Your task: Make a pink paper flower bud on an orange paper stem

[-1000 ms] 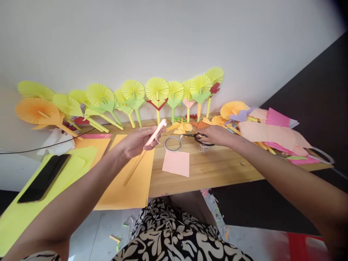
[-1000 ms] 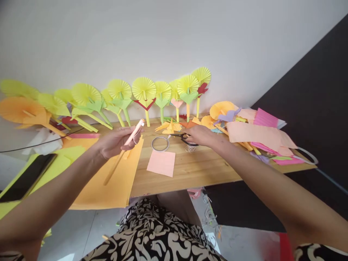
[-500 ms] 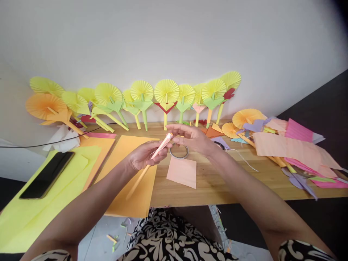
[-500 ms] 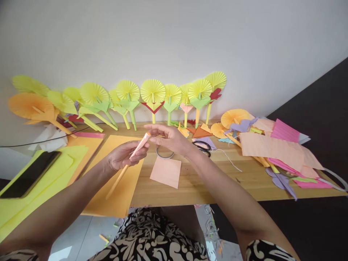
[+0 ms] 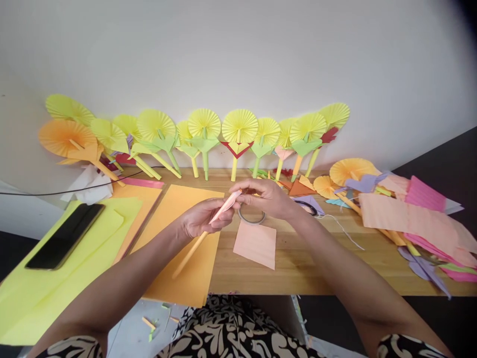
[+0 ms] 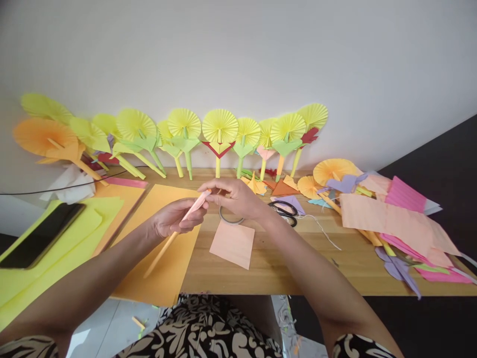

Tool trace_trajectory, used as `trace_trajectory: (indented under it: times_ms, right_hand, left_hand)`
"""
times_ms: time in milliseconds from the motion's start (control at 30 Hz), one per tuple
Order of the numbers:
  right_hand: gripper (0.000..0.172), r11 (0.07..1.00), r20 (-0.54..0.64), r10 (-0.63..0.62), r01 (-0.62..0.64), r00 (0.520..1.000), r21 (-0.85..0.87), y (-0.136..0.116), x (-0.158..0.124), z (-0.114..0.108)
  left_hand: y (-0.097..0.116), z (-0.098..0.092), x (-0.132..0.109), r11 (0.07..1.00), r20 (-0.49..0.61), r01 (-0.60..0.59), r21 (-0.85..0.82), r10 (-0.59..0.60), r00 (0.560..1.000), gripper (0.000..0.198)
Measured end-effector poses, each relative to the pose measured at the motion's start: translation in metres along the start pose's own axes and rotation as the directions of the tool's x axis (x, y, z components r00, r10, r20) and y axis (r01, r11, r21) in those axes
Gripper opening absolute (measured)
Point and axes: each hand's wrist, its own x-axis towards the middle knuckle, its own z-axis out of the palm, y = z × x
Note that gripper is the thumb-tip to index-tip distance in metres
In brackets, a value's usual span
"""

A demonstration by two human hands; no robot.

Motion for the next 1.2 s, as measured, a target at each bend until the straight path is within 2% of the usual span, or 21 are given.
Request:
trace_trajectory:
  times_ms: [67, 167, 300, 433, 533, 700, 867, 1000, 1200]
  right_hand:
    - [0.017, 0.999, 0.005, 0.024, -0.024, 1.0, 0.031, 0.003, 0.002, 0.0]
    - [0.016, 0.998, -0.01, 0.059, -0.058, 0.998, 0.026, 0.008, 0.004, 0.0]
    - [0.02, 0.995, -0.045, 0.102, -0.101, 0.994, 0.026, 0.019, 0.004, 0.002]
    - [0.023, 0.986, -0.059, 0.159, -0.156, 0.986, 0.054, 0.034, 0.002, 0.008]
    - [0.022, 0.979, -0.064, 0.184, -0.177, 0.981, 0.096, 0.041, -0.002, 0.013]
    - [0.016, 0.955, -0.048, 0.216, -0.201, 0.975, 0.217, 0.045, -0.006, 0.016]
    - [0.042, 0.893, -0.044, 0.276, -0.24, 0.96, 0.38, 0.056, -0.004, 0.016]
    - [0.041, 0.867, -0.048, 0.347, -0.301, 0.937, 0.396, 0.057, -0.003, 0.024]
    - [0.041, 0.818, -0.005, 0.41, -0.365, 0.912, 0.444, 0.048, -0.002, 0.041]
  left_hand:
    - [-0.001, 0.002, -0.001, 0.999, -0.021, -0.021, 0.038, 0.022, 1.0, 0.014]
    - [-0.003, 0.003, -0.004, 0.992, -0.117, -0.069, 0.105, 0.081, 0.99, 0.018]
    - [-0.004, -0.003, -0.008, 0.987, -0.213, -0.13, 0.09, 0.146, 0.966, 0.034]
    - [-0.008, -0.011, -0.011, 0.976, -0.218, -0.168, 0.138, 0.195, 0.956, 0.038]
    - [-0.014, -0.016, -0.012, 0.97, -0.229, -0.144, 0.195, 0.188, 0.955, 0.031]
    - [-0.02, -0.021, -0.011, 0.966, -0.269, -0.108, 0.234, 0.171, 0.948, 0.029]
    - [-0.019, -0.021, -0.011, 0.946, -0.283, -0.201, 0.256, 0.272, 0.92, 0.031]
    - [-0.021, -0.022, -0.01, 0.933, -0.318, -0.291, 0.213, 0.348, 0.882, 0.029]
    - [-0.029, -0.024, -0.007, 0.914, -0.335, -0.321, 0.246, 0.392, 0.857, 0.035]
